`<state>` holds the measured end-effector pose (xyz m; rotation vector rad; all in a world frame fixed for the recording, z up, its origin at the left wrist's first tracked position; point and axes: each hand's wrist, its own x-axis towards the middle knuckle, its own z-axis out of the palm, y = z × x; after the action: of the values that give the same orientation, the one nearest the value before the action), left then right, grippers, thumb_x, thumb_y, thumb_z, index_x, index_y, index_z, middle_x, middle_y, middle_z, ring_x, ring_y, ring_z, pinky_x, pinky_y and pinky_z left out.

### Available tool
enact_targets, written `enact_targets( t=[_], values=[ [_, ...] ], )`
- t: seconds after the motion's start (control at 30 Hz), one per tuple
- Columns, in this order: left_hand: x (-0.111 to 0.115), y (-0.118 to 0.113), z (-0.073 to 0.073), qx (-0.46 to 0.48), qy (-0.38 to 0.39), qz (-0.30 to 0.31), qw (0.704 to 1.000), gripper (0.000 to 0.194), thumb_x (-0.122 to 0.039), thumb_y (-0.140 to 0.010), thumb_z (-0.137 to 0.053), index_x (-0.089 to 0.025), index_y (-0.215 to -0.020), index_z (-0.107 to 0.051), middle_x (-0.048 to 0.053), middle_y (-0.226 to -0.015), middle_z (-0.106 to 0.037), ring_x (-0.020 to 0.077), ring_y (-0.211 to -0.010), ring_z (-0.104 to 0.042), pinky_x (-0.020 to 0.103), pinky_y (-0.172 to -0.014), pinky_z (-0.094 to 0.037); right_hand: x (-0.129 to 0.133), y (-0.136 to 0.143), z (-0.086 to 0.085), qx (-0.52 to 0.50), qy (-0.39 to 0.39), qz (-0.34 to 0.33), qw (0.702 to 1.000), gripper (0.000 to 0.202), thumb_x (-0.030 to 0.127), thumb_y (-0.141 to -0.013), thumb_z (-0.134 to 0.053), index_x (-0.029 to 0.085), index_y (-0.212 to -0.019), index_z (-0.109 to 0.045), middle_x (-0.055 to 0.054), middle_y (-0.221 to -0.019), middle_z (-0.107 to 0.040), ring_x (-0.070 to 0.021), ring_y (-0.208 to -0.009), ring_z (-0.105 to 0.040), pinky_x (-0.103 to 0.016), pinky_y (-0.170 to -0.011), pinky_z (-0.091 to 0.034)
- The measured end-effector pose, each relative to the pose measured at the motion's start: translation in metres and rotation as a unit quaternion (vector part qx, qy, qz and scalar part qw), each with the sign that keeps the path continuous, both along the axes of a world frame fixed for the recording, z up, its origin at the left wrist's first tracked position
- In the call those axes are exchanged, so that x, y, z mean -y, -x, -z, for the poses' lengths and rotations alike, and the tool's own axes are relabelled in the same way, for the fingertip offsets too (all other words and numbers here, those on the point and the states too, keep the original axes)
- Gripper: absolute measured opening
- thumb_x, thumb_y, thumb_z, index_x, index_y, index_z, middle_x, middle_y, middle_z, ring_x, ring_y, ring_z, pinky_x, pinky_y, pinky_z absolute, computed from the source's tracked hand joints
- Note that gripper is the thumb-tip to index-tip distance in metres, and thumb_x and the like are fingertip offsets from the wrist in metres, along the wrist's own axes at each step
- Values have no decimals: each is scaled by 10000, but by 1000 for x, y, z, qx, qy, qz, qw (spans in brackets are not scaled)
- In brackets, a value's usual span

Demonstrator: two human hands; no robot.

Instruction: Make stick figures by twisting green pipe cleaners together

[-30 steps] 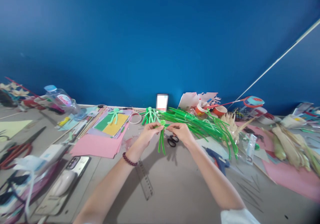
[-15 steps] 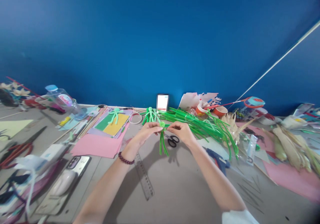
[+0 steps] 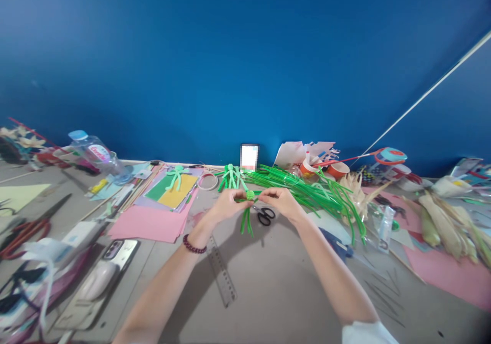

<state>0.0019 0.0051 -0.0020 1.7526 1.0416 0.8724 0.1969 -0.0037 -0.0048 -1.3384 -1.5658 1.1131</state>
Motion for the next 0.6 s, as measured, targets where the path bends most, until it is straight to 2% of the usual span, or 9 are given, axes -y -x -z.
enact_targets(
  t=[0.13,0.3,0.47,0.6],
  values=[
    [4,-2,-2,-33,-47,29,998,193,-324,-717,-629,-164,-609,-615,-7,-584,-583,122,-548,-477,230,-520,-341,3,-2,-5,39,-24,-9,999,220,385,-698,-658,171,-701,-708,-13,-695,-682,-152,-641,-588,-258,-619,-427],
    [4,-7,9,-37,-84,-45,995,226,-332,-737,-592,-164,-588,-614,-4,-556,-560,116,-544,-443,228,-501,-302,11,10,0,95,-129,46,986,166,332,-729,-638,183,-695,-702,-38,-726,-682,-164,-653,-594,-264,-609,-437],
    [-3,-8,18,48,14,-121,991,241,-370,-694,-645,-160,-581,-606,-20,-557,-540,107,-538,-440,228,-506,-319,17,24,7,65,-168,68,981,129,264,-754,-604,181,-727,-699,-57,-760,-686,-179,-711,-620,-252,-598,-456],
    [-6,-8,19,141,99,-130,976,272,-394,-645,-695,-157,-570,-583,-20,-552,-505,104,-549,-448,231,-521,-342,18,29,12,58,-176,67,980,125,244,-762,-595,182,-745,-703,-46,-739,-675,-167,-683,-614,-243,-580,-451]
  ],
)
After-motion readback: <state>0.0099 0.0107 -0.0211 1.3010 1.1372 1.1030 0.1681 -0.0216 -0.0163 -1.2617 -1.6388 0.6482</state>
